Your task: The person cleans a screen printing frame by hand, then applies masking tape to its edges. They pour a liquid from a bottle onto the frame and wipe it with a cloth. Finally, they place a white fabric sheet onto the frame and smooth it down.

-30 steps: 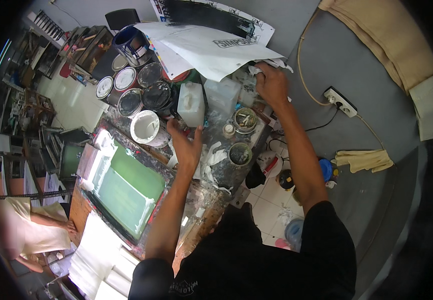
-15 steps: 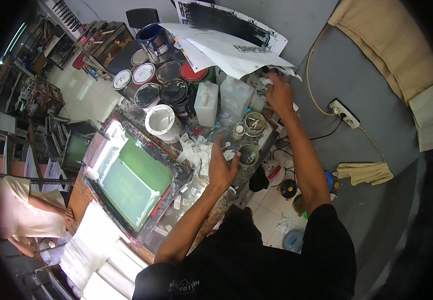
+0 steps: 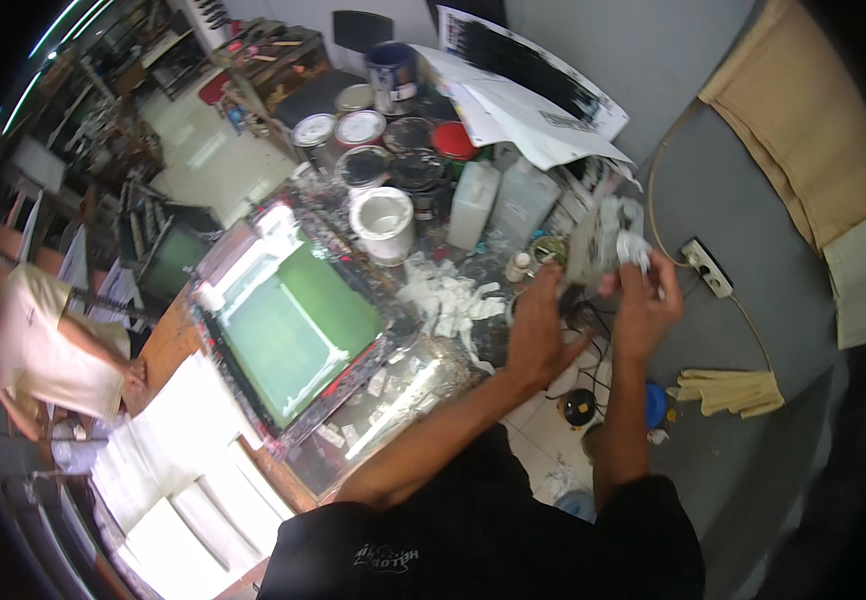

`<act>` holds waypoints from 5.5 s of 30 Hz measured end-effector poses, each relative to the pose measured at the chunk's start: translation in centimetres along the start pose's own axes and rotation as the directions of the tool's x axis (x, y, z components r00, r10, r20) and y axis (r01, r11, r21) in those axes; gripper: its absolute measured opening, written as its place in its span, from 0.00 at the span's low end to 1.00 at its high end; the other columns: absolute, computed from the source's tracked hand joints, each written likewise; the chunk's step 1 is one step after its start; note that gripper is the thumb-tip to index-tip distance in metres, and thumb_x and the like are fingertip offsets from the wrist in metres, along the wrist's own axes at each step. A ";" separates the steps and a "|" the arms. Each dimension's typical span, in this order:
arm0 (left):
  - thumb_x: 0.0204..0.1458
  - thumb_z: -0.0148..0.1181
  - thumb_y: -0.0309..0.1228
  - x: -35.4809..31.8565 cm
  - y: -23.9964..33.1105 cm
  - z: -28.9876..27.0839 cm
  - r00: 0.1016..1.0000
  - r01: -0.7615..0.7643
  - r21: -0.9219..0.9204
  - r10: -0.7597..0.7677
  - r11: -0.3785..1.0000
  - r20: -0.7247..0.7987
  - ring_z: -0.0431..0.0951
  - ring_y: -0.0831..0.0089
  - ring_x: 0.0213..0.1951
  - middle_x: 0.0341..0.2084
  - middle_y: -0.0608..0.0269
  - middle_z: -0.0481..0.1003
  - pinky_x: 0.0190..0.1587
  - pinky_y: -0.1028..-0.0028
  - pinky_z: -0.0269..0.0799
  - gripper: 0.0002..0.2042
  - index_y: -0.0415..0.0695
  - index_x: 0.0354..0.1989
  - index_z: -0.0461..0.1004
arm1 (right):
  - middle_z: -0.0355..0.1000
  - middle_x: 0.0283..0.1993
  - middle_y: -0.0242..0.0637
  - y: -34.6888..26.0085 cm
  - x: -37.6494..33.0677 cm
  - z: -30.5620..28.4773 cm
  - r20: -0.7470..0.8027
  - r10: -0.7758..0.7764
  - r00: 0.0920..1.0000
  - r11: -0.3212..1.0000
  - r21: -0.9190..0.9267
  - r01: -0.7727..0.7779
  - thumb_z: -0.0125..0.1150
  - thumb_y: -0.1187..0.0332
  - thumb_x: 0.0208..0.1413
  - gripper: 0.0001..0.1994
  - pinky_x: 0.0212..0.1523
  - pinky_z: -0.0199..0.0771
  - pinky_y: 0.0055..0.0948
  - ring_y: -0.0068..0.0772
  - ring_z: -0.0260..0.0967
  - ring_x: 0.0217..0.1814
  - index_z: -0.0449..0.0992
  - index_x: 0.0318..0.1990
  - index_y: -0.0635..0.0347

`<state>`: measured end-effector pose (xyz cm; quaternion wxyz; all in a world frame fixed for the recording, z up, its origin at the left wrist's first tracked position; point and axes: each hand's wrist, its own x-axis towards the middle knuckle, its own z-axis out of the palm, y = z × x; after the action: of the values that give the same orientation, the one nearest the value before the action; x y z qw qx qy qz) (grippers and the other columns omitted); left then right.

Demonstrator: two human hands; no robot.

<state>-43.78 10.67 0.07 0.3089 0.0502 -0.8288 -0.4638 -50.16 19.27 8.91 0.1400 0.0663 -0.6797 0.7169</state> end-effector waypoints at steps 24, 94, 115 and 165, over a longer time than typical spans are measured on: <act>0.42 0.67 0.31 -23.7 6.5 -30.5 0.975 0.213 0.169 -0.222 0.962 0.033 0.79 0.41 0.51 0.50 0.33 0.76 0.56 0.57 0.75 0.52 0.39 0.77 0.43 | 0.80 0.40 0.34 -4.3 -24.0 6.0 0.698 0.101 0.709 0.964 0.107 -0.243 0.62 0.81 0.58 0.16 0.42 0.75 0.20 0.19 0.75 0.40 0.80 0.55 0.67; 0.35 0.64 0.33 -5.5 4.7 -28.9 0.696 0.643 0.237 -0.685 0.728 0.216 0.78 0.58 0.50 0.49 0.41 0.78 0.60 0.66 0.69 0.41 0.30 0.64 0.68 | 0.72 0.58 0.54 8.9 -10.8 11.4 0.884 0.459 -0.087 0.396 -0.291 -0.871 0.53 0.84 0.59 0.17 0.51 0.83 0.37 0.40 0.78 0.47 0.73 0.55 0.83; 0.35 0.66 0.31 -6.0 5.7 -27.0 0.739 0.597 0.210 -0.632 0.775 0.232 0.80 0.56 0.50 0.46 0.39 0.80 0.60 0.65 0.70 0.40 0.29 0.63 0.67 | 0.79 0.45 0.39 9.3 -10.1 9.3 0.912 0.409 0.038 0.623 -0.249 -0.742 0.62 0.76 0.62 0.15 0.50 0.79 0.27 0.28 0.78 0.48 0.79 0.56 0.68; 0.56 0.66 0.27 7.7 -6.3 16.1 0.919 0.276 -0.252 -0.331 0.928 -0.214 0.64 0.40 0.64 0.60 0.33 0.63 0.68 0.56 0.59 0.38 0.29 0.70 0.49 | 0.70 0.60 0.45 17.1 -3.6 -26.1 0.327 0.703 0.632 0.423 0.522 -0.741 0.54 0.76 0.67 0.20 0.69 0.73 0.46 0.51 0.68 0.67 0.63 0.65 0.67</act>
<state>-60.26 16.13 -7.51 0.3393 0.2034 -0.7093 -0.5835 -49.24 44.15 -10.21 -0.2300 -0.1688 -0.3729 0.8829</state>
